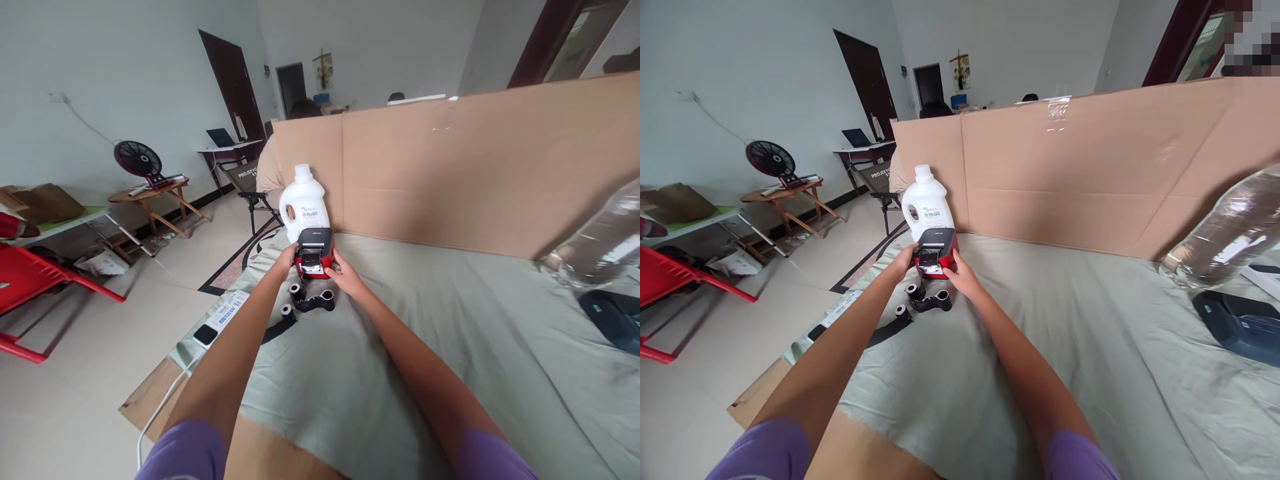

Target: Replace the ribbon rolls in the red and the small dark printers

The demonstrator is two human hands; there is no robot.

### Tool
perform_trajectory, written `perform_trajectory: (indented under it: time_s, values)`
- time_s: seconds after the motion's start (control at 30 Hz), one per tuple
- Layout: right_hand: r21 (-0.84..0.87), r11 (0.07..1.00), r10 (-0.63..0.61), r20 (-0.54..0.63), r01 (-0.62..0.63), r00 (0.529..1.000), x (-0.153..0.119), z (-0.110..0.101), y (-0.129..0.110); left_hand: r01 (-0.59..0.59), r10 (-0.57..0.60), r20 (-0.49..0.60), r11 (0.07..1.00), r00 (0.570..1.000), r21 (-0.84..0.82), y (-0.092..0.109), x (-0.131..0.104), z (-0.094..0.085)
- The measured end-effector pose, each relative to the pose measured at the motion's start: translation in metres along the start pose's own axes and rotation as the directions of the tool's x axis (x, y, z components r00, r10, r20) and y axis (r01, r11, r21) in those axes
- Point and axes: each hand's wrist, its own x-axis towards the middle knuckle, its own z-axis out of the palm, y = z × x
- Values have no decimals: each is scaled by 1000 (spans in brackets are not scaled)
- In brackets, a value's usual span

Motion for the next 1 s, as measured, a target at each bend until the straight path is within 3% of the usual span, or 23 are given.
perform_trajectory:
  time_s: [0.1, 0.17, 0.23, 0.3, 0.37, 0.47, 0.57, 0.67, 0.8, 1.0]
  values:
    - [-26, 994, 106, -27, -107, 994, -26, -25, -3, -245, 242, -119, 970, 963, -4, 11, -33, 6]
    - [-63, 993, 101, -36, -103, 994, -58, -57, -8, -424, 422, -178, 905, 889, 30, 14, -57, 8]
    - [-143, 986, 77, -53, -84, 996, -102, -101, -17, -487, 496, -156, 869, 855, 93, 12, -75, 6]
    - [-284, 955, 60, -77, -79, 995, -151, -148, -28, -430, 460, -110, 876, 881, 217, 8, -81, -3]
    - [-407, 909, 30, -138, -84, 990, -195, -189, -39, -285, 343, -79, 872, 936, 399, 1, -78, -16]
    - [-437, 886, 59, -228, -156, 972, -238, -225, -50, -92, 86, 41, 773, 995, 628, -8, -71, -31]
    - [-439, 882, 53, -271, -172, 961, -248, -231, -54, -70, -39, 131, 679, 991, 731, -15, -73, -34]
    - [-537, 840, -53, -213, -72, 976, -244, -223, -55, -33, -52, 83, 620, 995, 784, -19, -83, -29]
    - [-654, 756, -117, -93, 28, 989, -242, -218, -56, -8, -26, 28, 582, 999, 813, -21, -94, -26]
    - [-617, 787, -77, -131, -21, 988, -249, -223, -62, -5, 58, -29, 520, 998, 854, -12, -107, -29]
